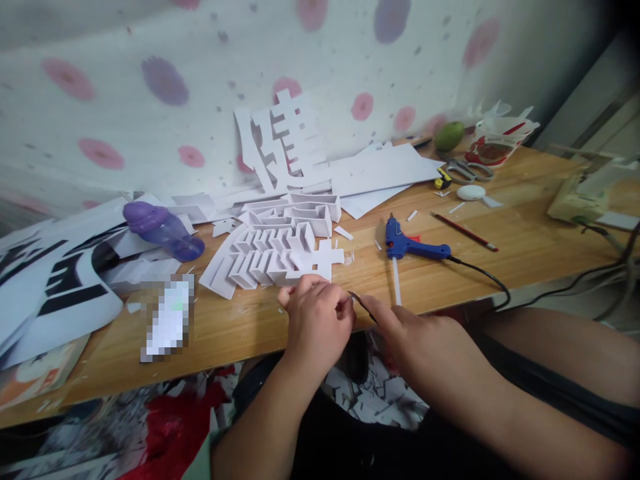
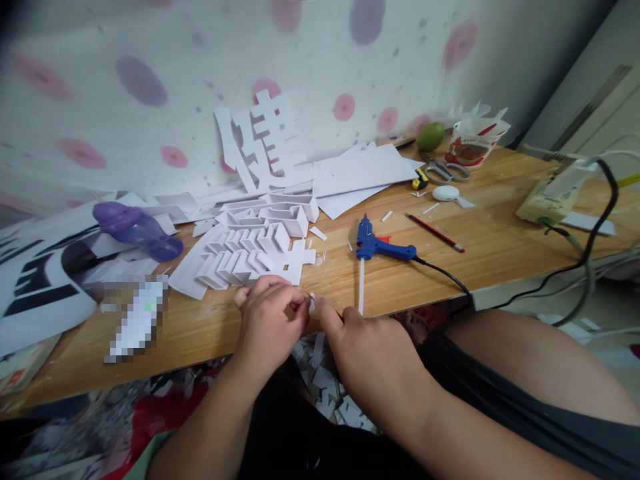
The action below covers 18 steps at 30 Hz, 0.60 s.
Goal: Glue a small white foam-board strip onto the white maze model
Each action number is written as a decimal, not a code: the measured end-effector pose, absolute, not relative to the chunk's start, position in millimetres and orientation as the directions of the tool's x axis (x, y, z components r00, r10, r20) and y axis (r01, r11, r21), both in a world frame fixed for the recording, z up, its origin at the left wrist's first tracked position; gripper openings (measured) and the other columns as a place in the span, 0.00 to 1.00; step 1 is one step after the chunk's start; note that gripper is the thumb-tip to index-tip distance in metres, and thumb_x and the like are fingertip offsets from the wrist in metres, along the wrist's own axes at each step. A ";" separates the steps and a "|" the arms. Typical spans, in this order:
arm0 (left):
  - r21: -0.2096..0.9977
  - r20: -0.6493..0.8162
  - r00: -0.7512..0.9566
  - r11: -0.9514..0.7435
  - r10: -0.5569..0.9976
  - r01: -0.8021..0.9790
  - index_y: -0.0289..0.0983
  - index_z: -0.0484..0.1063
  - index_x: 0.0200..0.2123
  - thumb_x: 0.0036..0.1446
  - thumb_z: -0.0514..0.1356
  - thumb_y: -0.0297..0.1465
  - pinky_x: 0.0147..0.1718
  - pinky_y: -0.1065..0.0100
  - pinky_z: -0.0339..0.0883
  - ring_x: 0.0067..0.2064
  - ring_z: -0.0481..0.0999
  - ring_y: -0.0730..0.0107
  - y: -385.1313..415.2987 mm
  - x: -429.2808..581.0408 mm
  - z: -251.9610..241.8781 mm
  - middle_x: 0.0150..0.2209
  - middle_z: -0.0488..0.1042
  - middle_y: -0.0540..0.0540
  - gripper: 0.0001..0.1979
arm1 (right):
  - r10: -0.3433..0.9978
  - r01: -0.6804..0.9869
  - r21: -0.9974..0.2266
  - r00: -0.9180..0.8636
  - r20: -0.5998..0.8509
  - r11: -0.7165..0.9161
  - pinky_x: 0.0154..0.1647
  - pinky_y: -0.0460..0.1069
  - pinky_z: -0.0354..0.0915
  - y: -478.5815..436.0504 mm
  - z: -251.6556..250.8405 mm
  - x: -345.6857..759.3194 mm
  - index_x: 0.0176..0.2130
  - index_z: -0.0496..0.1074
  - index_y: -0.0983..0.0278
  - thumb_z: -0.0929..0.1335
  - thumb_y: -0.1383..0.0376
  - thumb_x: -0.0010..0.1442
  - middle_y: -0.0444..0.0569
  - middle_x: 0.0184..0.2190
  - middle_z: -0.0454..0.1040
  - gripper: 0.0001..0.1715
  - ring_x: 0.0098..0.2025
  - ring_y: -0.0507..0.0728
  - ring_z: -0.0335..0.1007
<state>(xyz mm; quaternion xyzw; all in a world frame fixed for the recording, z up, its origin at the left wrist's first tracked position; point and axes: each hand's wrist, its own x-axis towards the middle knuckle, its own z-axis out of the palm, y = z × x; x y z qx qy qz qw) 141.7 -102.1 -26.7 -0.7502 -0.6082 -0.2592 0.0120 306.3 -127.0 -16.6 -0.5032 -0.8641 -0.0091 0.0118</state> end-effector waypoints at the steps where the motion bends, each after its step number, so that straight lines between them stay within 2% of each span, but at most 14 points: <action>1: 0.298 0.404 0.127 -0.262 0.906 0.918 0.38 0.66 0.19 0.50 0.62 0.27 0.40 0.56 0.45 0.41 0.71 0.63 -102.0 141.5 -26.8 0.25 0.75 0.53 0.10 | 0.868 0.868 0.025 -0.496 0.035 0.495 0.17 0.47 0.56 -127.0 -16.1 306.2 0.59 0.56 0.60 0.63 0.73 0.56 0.43 0.29 0.73 0.32 0.22 0.58 0.72; 6: 0.302 0.401 0.138 -0.273 0.906 0.913 0.38 0.67 0.20 0.50 0.61 0.26 0.40 0.56 0.46 0.40 0.71 0.64 -102.8 140.7 -27.0 0.25 0.75 0.53 0.09 | 0.847 0.850 0.092 -0.526 0.080 0.519 0.16 0.47 0.55 -127.4 -17.7 308.8 0.59 0.58 0.59 0.65 0.70 0.56 0.43 0.26 0.72 0.32 0.20 0.58 0.71; 18: 0.319 0.394 0.144 -0.282 0.908 0.905 0.38 0.67 0.20 0.50 0.60 0.25 0.42 0.56 0.47 0.41 0.71 0.62 -101.9 140.7 -26.8 0.24 0.75 0.52 0.09 | 0.824 0.830 0.079 -0.558 0.098 0.553 0.15 0.47 0.46 -125.5 -21.7 307.7 0.60 0.61 0.62 0.66 0.70 0.56 0.44 0.22 0.72 0.33 0.19 0.58 0.69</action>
